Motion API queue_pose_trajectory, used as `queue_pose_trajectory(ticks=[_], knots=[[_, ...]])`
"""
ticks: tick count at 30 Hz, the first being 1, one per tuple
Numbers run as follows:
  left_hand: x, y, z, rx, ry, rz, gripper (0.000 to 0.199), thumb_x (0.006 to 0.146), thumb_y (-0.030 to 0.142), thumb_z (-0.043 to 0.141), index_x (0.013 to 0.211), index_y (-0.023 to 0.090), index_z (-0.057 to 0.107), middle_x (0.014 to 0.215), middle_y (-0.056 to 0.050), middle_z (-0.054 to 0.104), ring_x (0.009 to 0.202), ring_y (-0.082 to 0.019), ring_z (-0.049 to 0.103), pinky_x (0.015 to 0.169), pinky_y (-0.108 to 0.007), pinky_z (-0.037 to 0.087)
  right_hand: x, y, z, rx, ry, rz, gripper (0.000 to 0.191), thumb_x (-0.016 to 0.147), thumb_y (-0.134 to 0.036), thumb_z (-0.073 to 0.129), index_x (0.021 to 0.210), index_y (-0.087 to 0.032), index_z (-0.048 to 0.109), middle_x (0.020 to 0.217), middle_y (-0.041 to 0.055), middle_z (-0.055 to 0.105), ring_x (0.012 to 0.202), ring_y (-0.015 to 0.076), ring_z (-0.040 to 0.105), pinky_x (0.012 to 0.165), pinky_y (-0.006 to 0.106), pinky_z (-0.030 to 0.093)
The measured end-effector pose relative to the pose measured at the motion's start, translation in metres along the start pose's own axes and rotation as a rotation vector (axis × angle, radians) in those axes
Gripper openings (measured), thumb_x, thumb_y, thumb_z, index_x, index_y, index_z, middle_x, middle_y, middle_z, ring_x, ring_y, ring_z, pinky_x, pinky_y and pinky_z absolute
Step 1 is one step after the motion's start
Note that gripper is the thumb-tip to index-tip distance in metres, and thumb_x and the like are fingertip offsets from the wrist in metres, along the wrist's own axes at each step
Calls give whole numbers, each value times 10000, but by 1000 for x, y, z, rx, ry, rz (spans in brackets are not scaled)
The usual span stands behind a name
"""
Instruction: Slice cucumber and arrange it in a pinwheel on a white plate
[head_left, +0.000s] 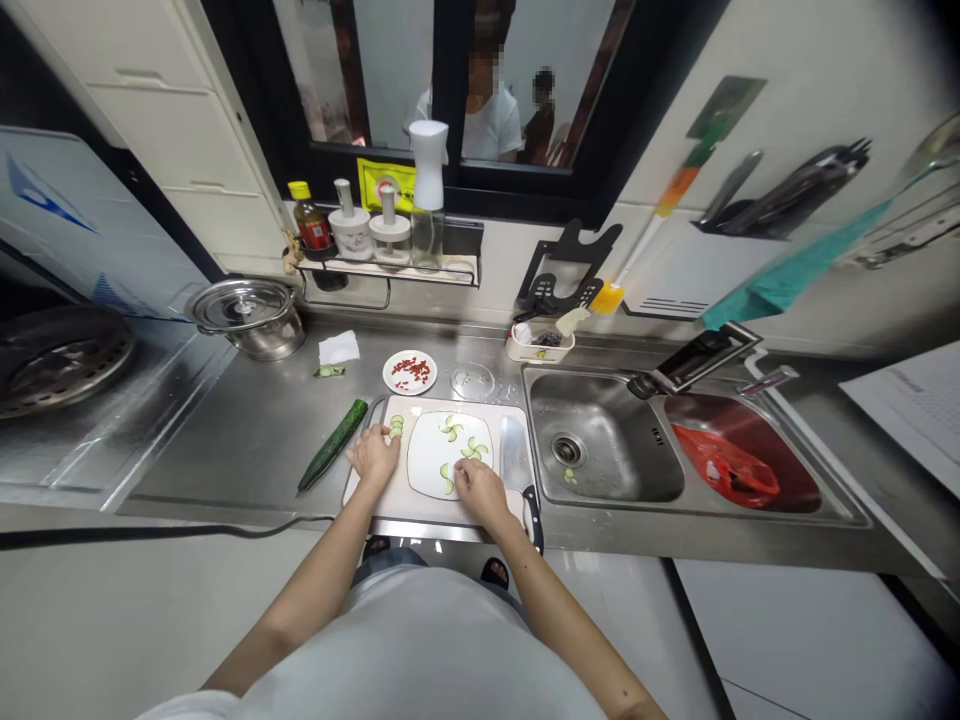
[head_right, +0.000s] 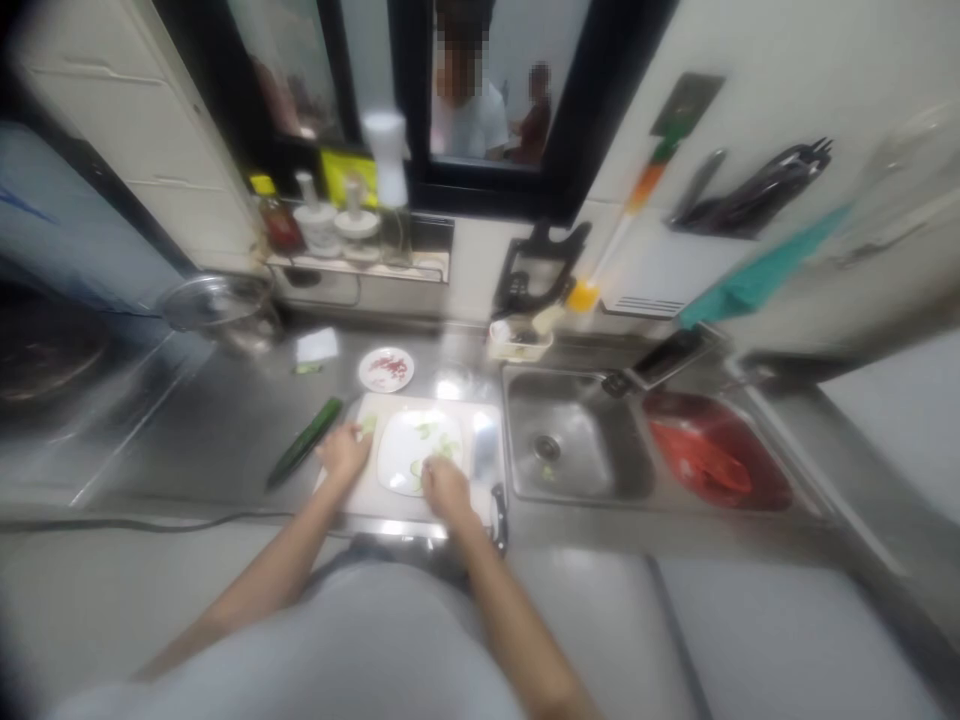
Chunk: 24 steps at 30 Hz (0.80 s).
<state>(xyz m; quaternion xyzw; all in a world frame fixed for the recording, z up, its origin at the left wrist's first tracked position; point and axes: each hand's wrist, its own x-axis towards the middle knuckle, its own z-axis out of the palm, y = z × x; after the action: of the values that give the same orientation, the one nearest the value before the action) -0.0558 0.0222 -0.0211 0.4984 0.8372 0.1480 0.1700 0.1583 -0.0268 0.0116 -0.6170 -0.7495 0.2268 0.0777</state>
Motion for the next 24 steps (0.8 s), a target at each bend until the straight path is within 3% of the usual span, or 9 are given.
queue_pose_trajectory(ticks=[7, 14, 18, 24], knots=[[1, 0, 2, -182, 38, -21, 234, 846, 380, 544, 954, 202, 652, 928, -74, 707, 939, -246, 616, 920, -400, 355, -1, 4, 0, 24, 21, 1, 228, 943, -227, 421, 974, -201, 646, 953, 33, 663, 868, 140, 563, 714, 218, 346], [2, 0, 0, -622, -43, -70, 286, 735, 393, 662, 930, 185, 642, 905, -55, 711, 837, -180, 646, 790, -295, 454, 3, 0, -6, 57, 63, -18, 220, 935, -237, 427, 958, -201, 643, 921, 30, 658, 843, 141, 565, 717, 219, 356], [-6, 12, -12, -855, -136, 1, 340, 688, 404, 690, 905, 145, 644, 830, -68, 702, 782, -170, 652, 702, -261, 490, 6, -9, -17, 153, 110, -27, 242, 926, -250, 421, 969, -189, 651, 897, 44, 659, 834, 151, 572, 741, 229, 381], [-28, 34, -43, -942, -263, 133, 291, 649, 371, 717, 838, 157, 666, 784, -44, 691, 791, -176, 649, 715, -275, 508, 20, -22, -36, 474, 246, -23, 243, 864, -293, 482, 1003, -196, 656, 883, 30, 671, 801, 154, 594, 755, 253, 442]])
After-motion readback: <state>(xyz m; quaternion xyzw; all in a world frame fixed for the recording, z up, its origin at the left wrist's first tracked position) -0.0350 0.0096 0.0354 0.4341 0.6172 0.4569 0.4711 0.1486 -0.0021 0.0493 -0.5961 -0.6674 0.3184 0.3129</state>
